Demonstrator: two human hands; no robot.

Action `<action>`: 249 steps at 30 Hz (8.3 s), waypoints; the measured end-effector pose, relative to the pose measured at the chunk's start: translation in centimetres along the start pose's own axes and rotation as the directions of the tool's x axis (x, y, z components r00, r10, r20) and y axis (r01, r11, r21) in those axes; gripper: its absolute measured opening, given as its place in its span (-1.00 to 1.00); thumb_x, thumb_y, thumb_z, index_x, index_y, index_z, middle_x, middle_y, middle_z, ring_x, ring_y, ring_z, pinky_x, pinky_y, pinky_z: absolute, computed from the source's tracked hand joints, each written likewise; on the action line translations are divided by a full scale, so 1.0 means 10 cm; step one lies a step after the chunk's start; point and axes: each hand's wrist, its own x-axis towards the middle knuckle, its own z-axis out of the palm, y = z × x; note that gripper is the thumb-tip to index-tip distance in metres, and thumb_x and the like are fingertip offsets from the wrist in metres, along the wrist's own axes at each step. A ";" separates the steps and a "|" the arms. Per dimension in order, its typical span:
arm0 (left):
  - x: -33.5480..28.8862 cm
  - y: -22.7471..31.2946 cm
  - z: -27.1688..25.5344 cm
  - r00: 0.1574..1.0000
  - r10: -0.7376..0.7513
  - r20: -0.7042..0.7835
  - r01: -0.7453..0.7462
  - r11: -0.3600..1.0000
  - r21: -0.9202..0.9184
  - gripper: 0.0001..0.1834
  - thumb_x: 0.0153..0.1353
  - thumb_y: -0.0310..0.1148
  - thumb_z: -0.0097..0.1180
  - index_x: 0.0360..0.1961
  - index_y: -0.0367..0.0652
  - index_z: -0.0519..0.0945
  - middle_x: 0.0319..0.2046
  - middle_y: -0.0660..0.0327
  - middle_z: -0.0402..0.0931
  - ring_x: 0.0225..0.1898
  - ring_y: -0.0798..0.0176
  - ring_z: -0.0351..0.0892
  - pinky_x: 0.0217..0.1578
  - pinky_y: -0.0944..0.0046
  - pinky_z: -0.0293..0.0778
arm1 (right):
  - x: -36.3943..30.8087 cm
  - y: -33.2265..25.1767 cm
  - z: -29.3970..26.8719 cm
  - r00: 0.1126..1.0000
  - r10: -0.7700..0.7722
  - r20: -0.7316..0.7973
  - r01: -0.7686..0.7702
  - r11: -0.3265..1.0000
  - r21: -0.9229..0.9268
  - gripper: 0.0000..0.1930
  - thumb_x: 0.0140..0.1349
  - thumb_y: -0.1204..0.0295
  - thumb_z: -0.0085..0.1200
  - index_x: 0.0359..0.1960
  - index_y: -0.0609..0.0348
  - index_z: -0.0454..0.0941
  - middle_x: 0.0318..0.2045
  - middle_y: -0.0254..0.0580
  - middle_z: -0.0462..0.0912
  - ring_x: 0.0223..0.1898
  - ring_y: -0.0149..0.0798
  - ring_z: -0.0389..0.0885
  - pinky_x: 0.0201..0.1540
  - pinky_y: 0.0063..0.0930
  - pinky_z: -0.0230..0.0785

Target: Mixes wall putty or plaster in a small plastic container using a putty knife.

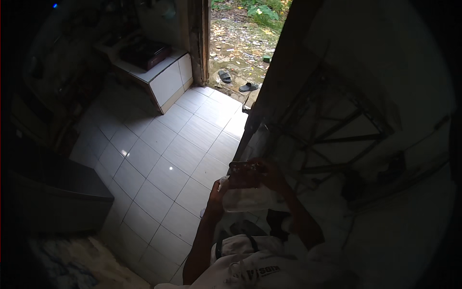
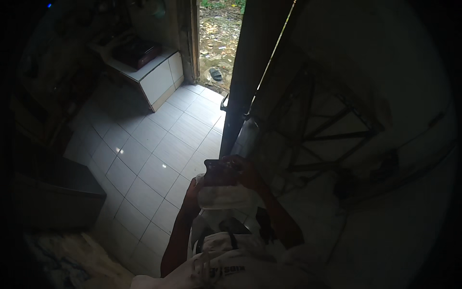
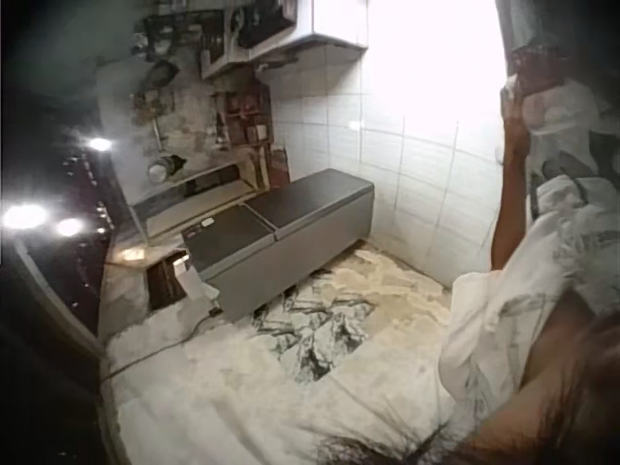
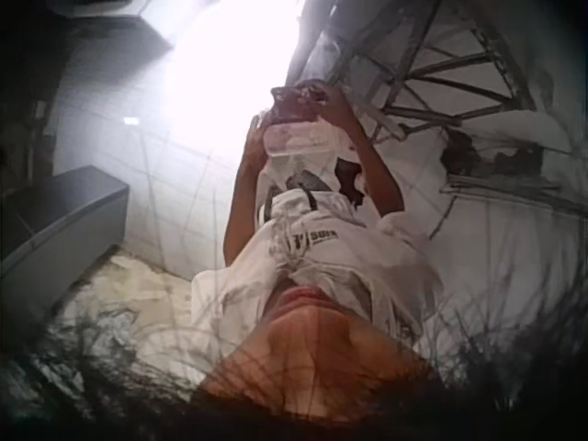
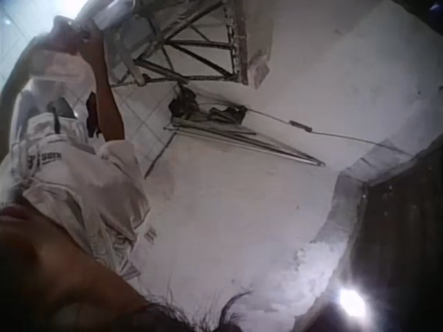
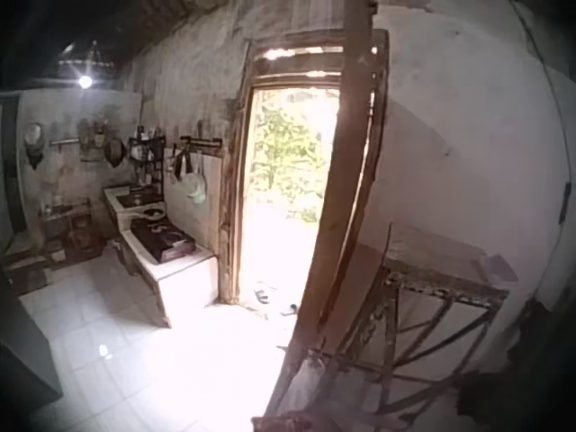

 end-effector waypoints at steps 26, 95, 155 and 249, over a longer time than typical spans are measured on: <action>0.05 0.69 0.18 0.974 -0.001 0.228 0.000 1.000 0.002 -0.48 0.49 0.02 -0.23 0.26 -0.10 0.40 0.06 0.07 0.48 0.10 0.19 0.50 0.09 0.23 0.48 | -0.79 -1.25 0.23 0.995 0.064 -0.079 -0.097 0.847 -0.523 -0.56 0.23 0.12 0.21 0.06 0.08 0.54 -0.13 -0.05 0.69 -0.09 -0.07 0.69 -0.07 -0.24 0.51; 0.24 0.60 0.15 0.978 0.034 0.206 -0.027 0.999 -0.036 -0.45 0.47 0.01 -0.19 0.28 -0.15 0.38 0.07 0.07 0.48 0.08 0.15 0.53 0.02 0.18 0.56 | -1.01 -1.00 0.67 0.960 -0.278 -0.043 0.107 0.500 -0.859 -0.63 0.02 0.52 0.20 -0.09 -0.13 0.61 -0.13 -0.37 0.65 -0.13 -0.30 0.64 -0.12 -0.37 0.56; 0.38 0.51 0.35 0.975 -0.036 0.217 0.044 0.998 -0.034 -0.45 0.47 0.02 -0.18 0.27 -0.13 0.39 0.07 0.07 0.48 0.08 0.17 0.53 0.04 0.19 0.55 | -1.11 -1.03 0.51 0.940 -0.311 -0.142 0.049 0.533 -0.845 -0.64 0.10 0.46 0.17 -0.02 -0.11 0.60 -0.31 -0.37 0.62 -0.23 -0.30 0.64 -0.27 -0.36 0.58; 0.12 0.21 0.54 0.894 -0.185 0.407 0.112 0.974 0.195 -0.46 0.47 -0.04 -0.23 0.27 -0.21 0.36 0.04 0.08 0.49 0.02 0.17 0.56 0.00 0.21 0.54 | -1.55 -0.92 0.87 0.847 -0.299 -0.439 -0.253 0.500 -0.829 -0.43 -0.02 0.52 0.22 0.11 -0.19 0.51 -0.33 -0.40 0.56 -0.25 -0.34 0.58 -0.22 -0.43 0.53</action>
